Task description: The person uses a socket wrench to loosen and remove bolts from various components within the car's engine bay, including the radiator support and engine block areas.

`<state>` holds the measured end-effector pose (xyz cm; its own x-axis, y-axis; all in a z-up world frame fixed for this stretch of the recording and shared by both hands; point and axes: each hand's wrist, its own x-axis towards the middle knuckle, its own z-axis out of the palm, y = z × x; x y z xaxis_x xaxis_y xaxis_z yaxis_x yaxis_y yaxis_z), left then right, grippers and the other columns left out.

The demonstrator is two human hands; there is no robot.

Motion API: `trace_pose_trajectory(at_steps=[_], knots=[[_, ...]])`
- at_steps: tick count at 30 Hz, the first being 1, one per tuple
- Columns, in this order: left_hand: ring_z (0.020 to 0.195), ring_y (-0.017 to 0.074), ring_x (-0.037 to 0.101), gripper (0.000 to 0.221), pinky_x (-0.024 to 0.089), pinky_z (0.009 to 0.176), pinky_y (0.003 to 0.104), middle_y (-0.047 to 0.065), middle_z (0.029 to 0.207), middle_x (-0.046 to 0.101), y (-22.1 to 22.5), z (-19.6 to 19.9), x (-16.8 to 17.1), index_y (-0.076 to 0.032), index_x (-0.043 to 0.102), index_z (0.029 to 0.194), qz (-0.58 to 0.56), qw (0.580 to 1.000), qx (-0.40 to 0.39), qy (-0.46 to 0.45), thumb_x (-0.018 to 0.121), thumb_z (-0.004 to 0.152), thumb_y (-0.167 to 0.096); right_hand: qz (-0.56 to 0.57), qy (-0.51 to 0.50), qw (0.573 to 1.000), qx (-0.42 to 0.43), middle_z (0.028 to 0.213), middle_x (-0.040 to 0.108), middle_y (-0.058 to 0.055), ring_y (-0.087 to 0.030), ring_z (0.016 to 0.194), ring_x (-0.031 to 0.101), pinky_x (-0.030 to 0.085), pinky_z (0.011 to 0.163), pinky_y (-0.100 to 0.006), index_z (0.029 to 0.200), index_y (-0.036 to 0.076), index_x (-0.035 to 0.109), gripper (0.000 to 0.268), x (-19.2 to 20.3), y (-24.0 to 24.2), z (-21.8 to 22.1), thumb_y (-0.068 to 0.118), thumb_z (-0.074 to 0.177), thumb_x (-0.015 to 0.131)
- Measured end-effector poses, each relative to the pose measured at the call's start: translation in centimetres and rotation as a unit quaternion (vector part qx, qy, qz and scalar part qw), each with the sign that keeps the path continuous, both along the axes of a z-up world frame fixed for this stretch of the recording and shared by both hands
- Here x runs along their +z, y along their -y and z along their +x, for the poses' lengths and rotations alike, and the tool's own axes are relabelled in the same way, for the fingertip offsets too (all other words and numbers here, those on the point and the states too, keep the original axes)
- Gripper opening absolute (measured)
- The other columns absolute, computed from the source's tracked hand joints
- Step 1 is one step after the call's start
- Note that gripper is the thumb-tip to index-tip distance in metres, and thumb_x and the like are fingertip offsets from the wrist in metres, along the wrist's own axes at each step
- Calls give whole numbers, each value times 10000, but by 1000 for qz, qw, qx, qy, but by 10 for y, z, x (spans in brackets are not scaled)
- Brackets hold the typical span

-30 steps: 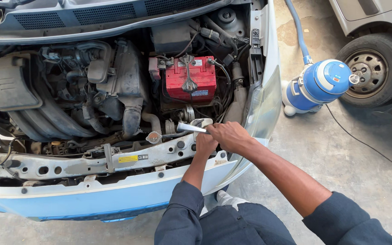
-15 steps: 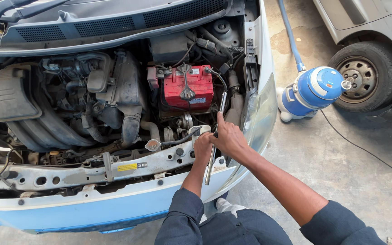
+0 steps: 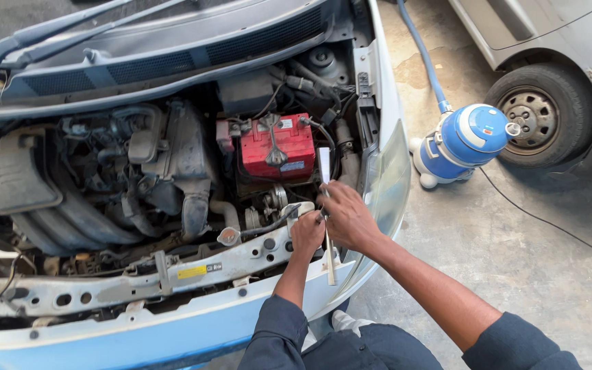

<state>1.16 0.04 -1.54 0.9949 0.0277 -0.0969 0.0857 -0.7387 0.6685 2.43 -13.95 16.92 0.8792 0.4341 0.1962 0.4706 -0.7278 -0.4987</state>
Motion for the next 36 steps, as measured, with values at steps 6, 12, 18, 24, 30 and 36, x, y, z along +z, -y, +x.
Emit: trace_pose_trajectory(at_steps=[6, 12, 18, 24, 30, 36], knots=[[894, 431, 660, 161, 503, 740, 524, 173, 875, 721, -2, 2, 18, -73, 699, 861, -43, 998, 46, -21, 654, 846, -227, -78, -265, 958, -73, 1301, 596, -248, -416, 1091, 637, 520, 911, -496, 1407, 27, 472, 667, 25, -6, 5, 306, 853, 716], [915, 403, 683, 273, 527, 782, 498, 157, 904, 742, -8, 3, -2, -37, 696, 836, -44, 998, 25, -34, 683, 864, -308, -140, -202, 969, 6, 1018, 722, -143, -350, 997, 685, 546, 810, -475, 1106, 59, 649, 279, 11, -9, 17, 140, 838, 652], [980, 417, 673, 329, 496, 835, 519, 187, 980, 739, -13, 6, -38, -42, 742, 981, 19, 999, -29, 38, 714, 867, -350, -103, -106, 982, 114, 1046, 691, -101, -302, 1077, 641, 482, 953, -449, 1058, 101, 741, 381, 6, -1, 18, -7, 706, 642], [1048, 301, 714, 436, 522, 890, 439, 117, 1046, 763, -9, 14, -30, -110, 709, 1109, -21, 995, 3, -101, 672, 821, -436, -37, 16, 998, 49, 1198, 656, -206, -353, 1224, 557, 418, 1050, -477, 1018, 22, 700, 374, 17, -6, 10, 66, 646, 679], [1033, 344, 695, 464, 505, 854, 477, 118, 1033, 754, -8, 1, -18, -102, 728, 1085, -72, 969, 81, -222, 626, 895, -514, 98, -232, 936, -246, 1252, 568, -309, -459, 1191, 553, 454, 1006, -505, 1371, -27, 376, 763, 17, -21, -6, 358, 841, 767], [1011, 382, 695, 396, 523, 807, 471, 146, 929, 727, -12, -5, -43, -46, 642, 892, -6, 1000, 9, -10, 743, 815, -421, 146, -263, 917, -261, 1176, 602, -374, -569, 1024, 612, 488, 927, -581, 1492, -61, 174, 923, -15, -29, -8, 230, 799, 709]])
